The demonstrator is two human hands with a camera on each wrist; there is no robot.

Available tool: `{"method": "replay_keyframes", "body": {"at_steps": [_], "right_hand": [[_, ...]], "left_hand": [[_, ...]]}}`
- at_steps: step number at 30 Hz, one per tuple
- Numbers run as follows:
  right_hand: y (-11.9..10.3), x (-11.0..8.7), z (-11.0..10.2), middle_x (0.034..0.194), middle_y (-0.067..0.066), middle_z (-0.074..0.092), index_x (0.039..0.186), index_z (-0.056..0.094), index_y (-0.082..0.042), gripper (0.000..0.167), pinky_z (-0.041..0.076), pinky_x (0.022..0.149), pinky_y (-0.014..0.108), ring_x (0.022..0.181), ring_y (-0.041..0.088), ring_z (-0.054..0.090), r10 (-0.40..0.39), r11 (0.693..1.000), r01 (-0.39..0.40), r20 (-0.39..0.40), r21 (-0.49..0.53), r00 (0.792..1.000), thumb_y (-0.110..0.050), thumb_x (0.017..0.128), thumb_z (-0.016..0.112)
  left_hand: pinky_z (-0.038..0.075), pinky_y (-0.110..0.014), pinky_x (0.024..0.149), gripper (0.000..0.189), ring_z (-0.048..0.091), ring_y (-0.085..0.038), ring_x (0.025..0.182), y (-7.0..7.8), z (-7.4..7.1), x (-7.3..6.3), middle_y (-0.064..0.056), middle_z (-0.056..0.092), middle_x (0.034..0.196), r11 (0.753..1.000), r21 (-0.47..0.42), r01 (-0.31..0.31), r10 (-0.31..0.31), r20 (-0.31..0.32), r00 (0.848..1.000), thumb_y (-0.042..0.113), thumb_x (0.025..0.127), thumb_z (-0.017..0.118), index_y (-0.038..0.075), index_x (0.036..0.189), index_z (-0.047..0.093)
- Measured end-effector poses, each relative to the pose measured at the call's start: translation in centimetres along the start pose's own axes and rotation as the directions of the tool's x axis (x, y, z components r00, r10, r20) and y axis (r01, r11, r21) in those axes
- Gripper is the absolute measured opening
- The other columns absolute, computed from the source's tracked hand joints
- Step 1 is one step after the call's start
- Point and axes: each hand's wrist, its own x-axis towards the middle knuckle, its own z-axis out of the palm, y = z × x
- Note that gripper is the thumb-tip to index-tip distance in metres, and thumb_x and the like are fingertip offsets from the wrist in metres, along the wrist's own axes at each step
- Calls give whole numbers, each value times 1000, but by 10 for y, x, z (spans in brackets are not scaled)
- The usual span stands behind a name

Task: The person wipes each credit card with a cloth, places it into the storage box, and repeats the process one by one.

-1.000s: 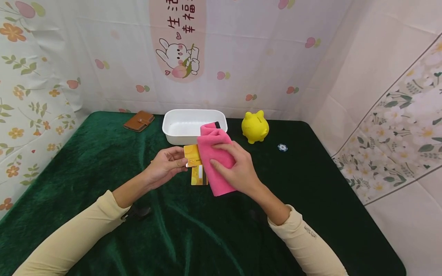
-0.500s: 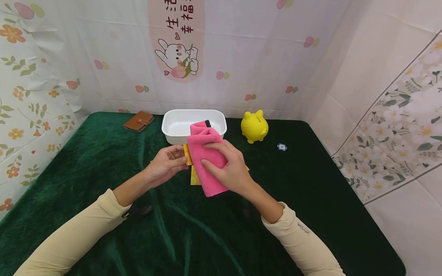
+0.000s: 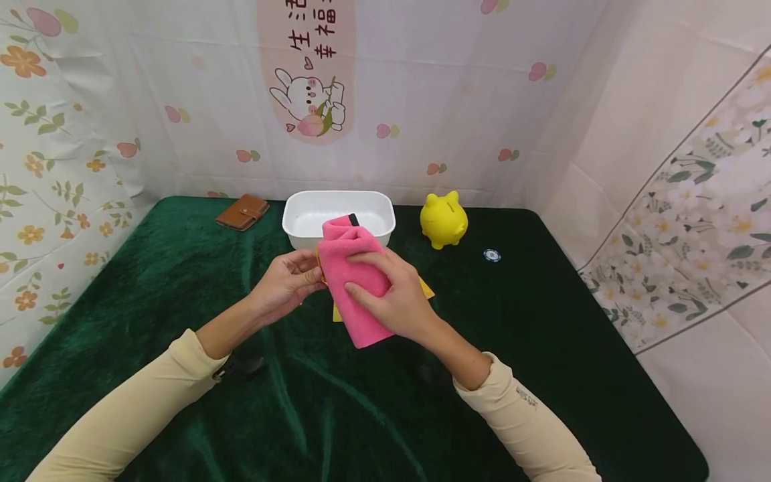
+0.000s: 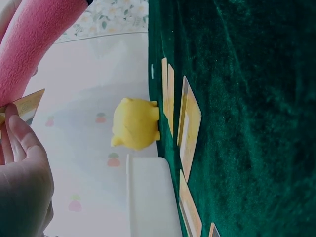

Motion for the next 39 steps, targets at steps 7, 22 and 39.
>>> {"method": "replay_keyframes", "body": {"at_steps": [7,22,39], "right_hand": [[2,-5,-5,119,10,61,120,64,-6,40,58,74,34,97,23,62,39,999,-39,36,6,999,1,83,76],[27,-17,-54,117,11,62,124,62,-9,41,55,69,26,93,26,62,213,962,-219,-53,-165,976,-7,86,77],[19,-17,-64,115,13,60,126,60,-10,40,57,67,30,90,30,62,317,943,-320,-46,-90,947,-11,89,74]], "left_hand": [[55,-29,84,15,67,-16,94,1,-4,1,-1,71,105,1000,11,-8,9,-88,996,7,98,59,16,106,69],[55,-26,79,14,71,-15,92,6,-16,6,0,71,103,997,-74,-5,-14,-258,966,5,101,54,11,111,62],[54,-23,77,17,72,-14,88,20,-47,21,-6,62,115,984,-174,-34,-37,-389,921,15,98,62,13,115,61]]}}
